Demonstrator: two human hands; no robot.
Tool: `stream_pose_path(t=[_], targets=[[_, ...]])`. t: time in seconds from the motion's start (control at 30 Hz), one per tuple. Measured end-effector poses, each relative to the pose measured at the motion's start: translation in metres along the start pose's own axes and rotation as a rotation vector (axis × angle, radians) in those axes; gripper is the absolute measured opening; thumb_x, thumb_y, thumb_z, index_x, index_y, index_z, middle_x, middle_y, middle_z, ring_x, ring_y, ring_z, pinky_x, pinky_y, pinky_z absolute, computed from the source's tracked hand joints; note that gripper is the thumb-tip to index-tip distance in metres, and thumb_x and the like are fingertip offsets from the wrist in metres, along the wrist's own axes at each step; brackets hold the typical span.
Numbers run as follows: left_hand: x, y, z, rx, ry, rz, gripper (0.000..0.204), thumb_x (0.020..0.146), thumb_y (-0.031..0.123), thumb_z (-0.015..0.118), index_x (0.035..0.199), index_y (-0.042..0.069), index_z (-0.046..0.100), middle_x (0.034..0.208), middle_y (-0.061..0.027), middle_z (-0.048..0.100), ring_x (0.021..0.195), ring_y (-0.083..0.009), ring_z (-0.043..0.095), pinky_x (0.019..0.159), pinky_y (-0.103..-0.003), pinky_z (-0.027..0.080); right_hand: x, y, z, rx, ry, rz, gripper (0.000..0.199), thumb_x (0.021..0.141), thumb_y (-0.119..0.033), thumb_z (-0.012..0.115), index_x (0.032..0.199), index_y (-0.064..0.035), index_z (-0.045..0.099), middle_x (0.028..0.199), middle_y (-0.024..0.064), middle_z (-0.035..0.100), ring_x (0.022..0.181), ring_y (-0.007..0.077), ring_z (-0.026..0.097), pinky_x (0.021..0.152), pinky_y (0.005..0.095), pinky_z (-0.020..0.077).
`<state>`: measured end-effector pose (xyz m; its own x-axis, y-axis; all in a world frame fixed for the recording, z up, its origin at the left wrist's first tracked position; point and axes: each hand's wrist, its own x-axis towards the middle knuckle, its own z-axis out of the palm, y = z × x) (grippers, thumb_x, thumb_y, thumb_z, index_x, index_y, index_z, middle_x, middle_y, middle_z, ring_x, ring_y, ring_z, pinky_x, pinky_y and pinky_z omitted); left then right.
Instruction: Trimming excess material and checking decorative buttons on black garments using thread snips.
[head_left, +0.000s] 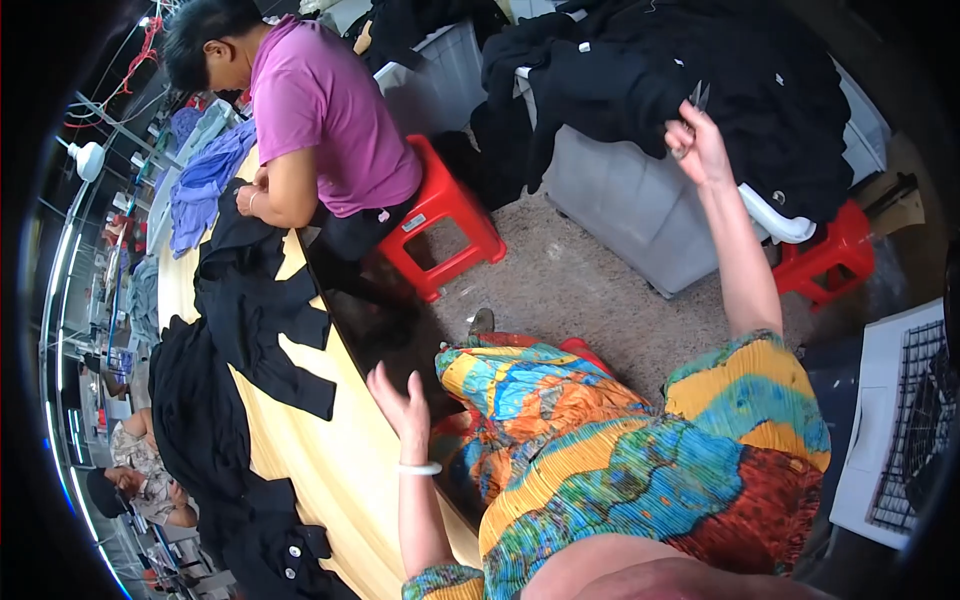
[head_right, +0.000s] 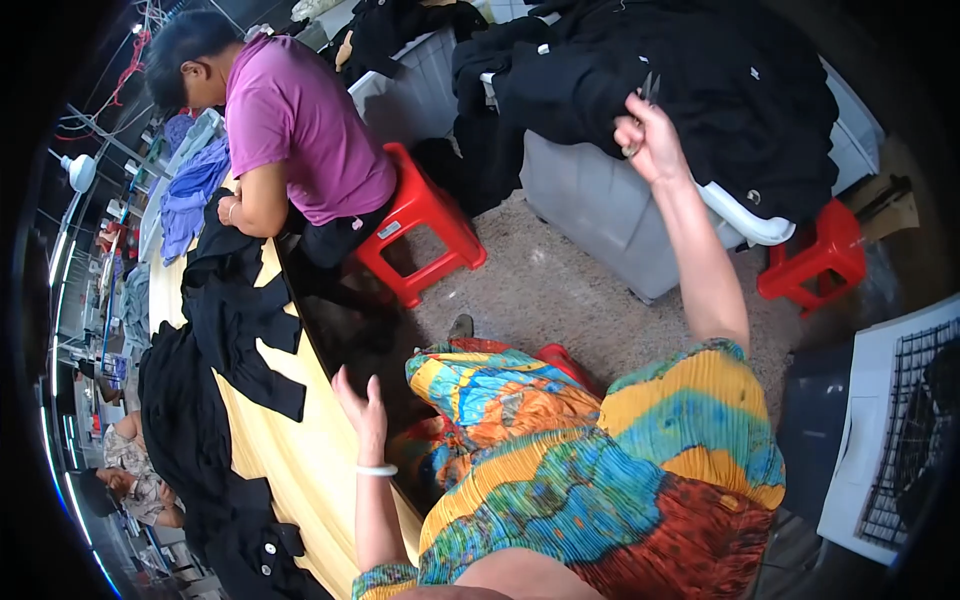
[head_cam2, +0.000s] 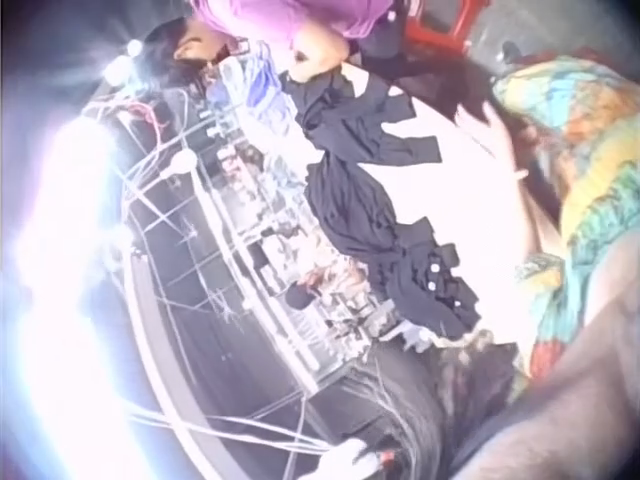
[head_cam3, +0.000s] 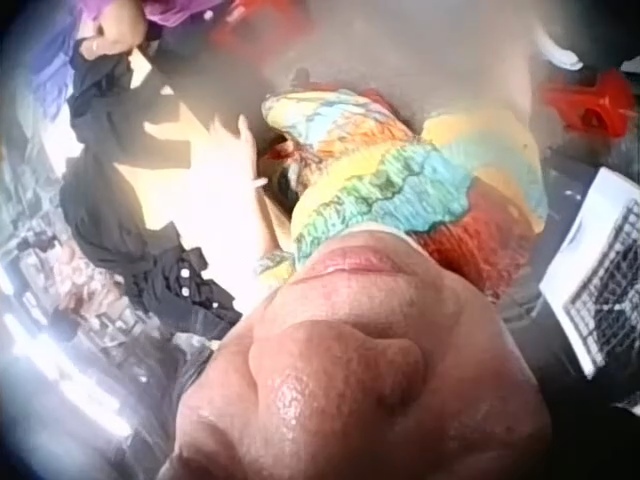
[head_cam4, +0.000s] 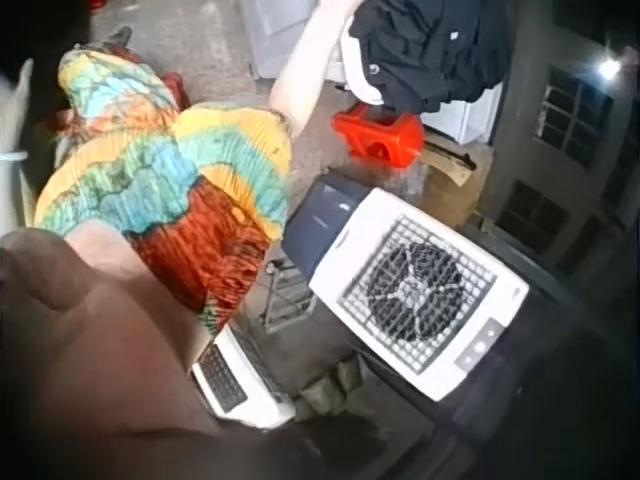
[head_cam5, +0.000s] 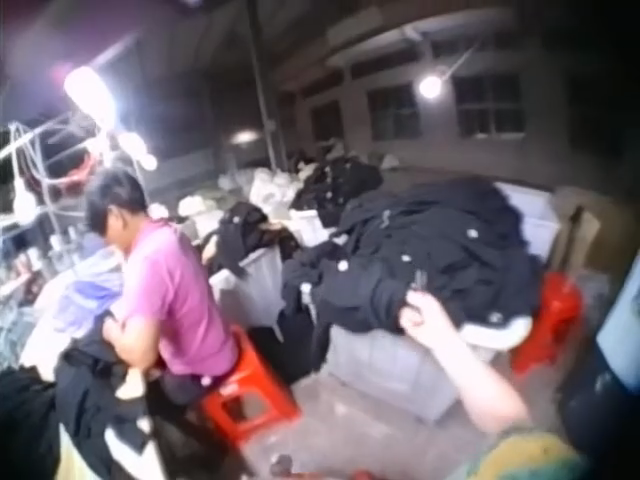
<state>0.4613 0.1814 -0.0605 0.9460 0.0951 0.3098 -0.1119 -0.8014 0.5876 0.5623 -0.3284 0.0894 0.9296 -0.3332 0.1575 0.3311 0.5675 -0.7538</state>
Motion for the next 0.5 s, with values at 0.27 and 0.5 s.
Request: stream_pose_path(t=[0.27, 0.5], targets=[[0.073, 0.140, 0.035, -1.044, -0.780, -0.451, 0.053, 0.086, 0.040, 0.048, 0.126, 0.005, 0.038, 0.114, -0.0104, 0.047, 0.104, -0.0167, 0.047, 0.086, -0.030, 0.040, -0.114, 0.009, 0.074, -0.143, -0.361, 0.277, 0.022, 0.074, -0.015, 0.051, 0.094, -0.0036, 0.049, 0.066, 0.0005, 0.049, 0.038, 0.0026, 0.031, 0.037, 0.0168, 0.0269], [0.117, 0.212, 0.061, -1.696, -1.224, -0.579, 0.076, 0.079, 0.061, 0.040, 0.128, 0.004, 0.032, 0.117, -0.0082, 0.047, 0.107, -0.0172, 0.046, 0.092, -0.028, 0.036, -0.160, 0.053, 0.129, -0.270, -0.979, 0.422, 0.008, 0.076, -0.007, 0.054, 0.081, -0.0007, 0.055, 0.071, -0.0018, 0.053, 0.066, 0.0034, 0.047, 0.058, 0.0186, 0.0382]])
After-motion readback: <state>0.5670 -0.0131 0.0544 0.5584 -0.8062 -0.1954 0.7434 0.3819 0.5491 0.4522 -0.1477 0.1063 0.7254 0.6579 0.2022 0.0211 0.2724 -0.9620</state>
